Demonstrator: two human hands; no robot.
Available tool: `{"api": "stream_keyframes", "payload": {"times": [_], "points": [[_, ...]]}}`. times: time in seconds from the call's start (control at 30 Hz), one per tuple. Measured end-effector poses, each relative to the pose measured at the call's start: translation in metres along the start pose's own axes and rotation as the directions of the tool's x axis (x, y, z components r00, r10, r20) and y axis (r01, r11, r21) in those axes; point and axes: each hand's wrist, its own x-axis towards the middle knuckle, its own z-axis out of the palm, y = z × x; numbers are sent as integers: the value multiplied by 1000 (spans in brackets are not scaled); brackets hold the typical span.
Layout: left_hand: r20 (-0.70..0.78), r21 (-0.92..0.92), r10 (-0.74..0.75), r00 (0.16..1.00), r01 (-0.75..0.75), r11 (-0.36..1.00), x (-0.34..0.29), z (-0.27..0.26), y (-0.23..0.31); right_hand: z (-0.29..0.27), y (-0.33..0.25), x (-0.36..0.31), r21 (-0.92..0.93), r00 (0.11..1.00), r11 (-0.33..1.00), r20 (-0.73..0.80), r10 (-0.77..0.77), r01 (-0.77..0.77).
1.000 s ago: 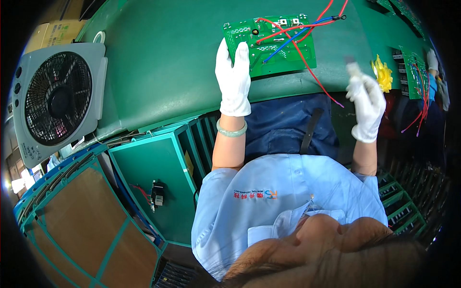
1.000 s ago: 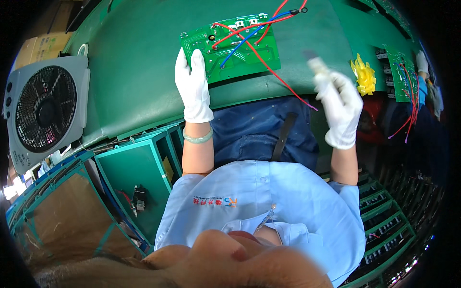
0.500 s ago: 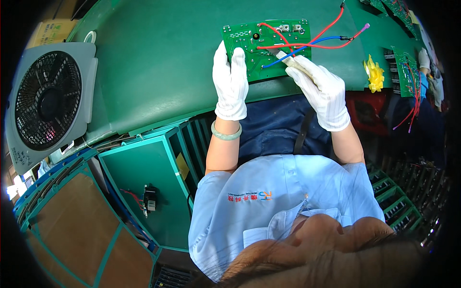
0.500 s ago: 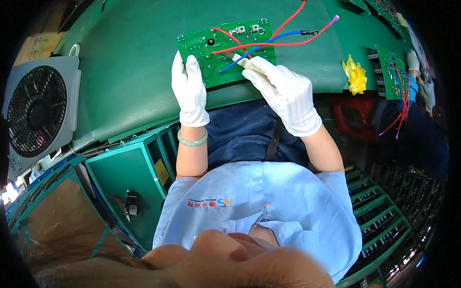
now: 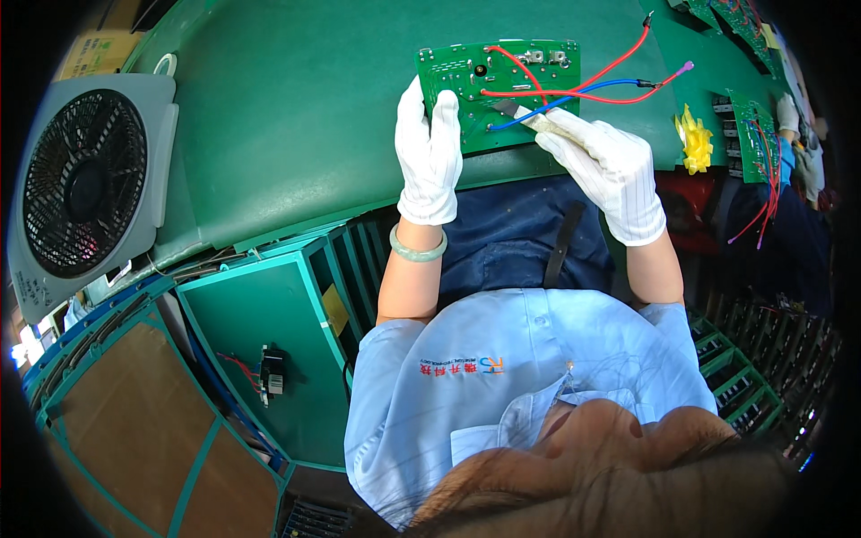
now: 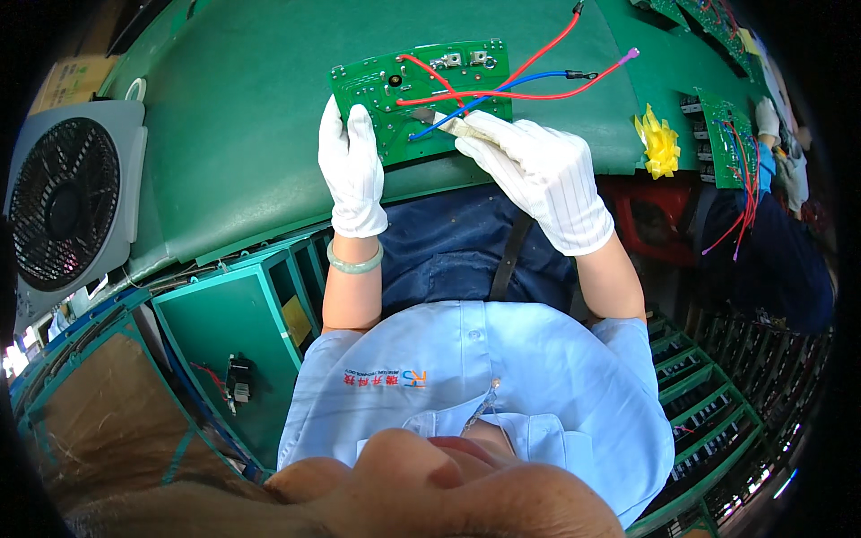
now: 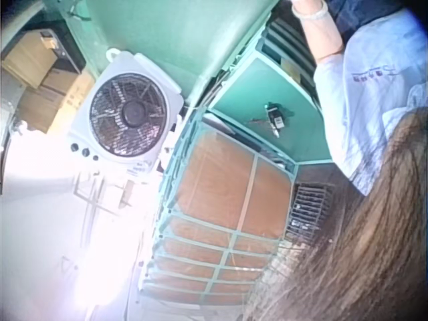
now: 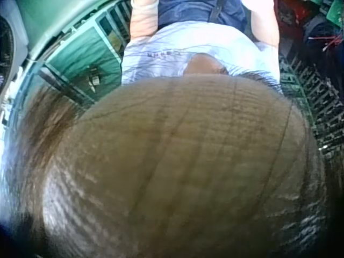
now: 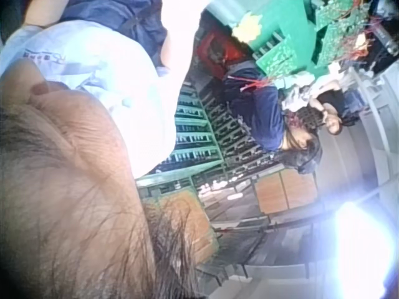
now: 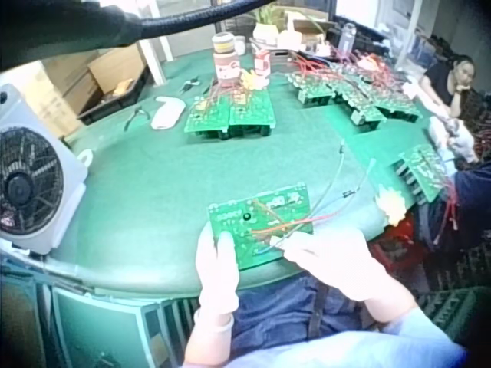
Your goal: The person assembles electronic circuit boards at a workstation. They handle green PCBs, connect red and blue wires, and use a yellow plastic tool to adjust components. The person repeatedly flips the boards to inspect both sides and ensure connections are secure.
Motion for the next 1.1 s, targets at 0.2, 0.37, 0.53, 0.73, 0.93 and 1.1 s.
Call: {"api": "stream_keyframes", "payload": {"times": [0.2, 0.37, 0.53, 0.73, 0.93, 1.1], "points": [[18, 28, 27, 999, -28, 999, -1, -2, -2, -11, -5, 9, -25, 988, 996, 135, -77, 81], [-6, -1, 8, 1000, -8, 1000, -2, 0, -2, -4, 11, 3, -33, 991, 993, 67, -112, 115], [7, 14, 22, 1000, -22, 1000, -2, -3, -3, -2, 15, 1, -20, 987, 989, 68, -144, 146], [33, 41, 144, 989, -145, 989, 0, -5, -8, 0, 18, -2, -32, 987, 988, 69, -148, 151], [51, -128, -18, 999, 24, 991, -1, -7, -1, 2, 21, -3, -57, 986, 986, 56, -156, 159], [79, -180, -37, 996, 51, 982, 2, -7, 4, -1, 27, -9, 26, 991, 994, 78, -107, 105]]}}
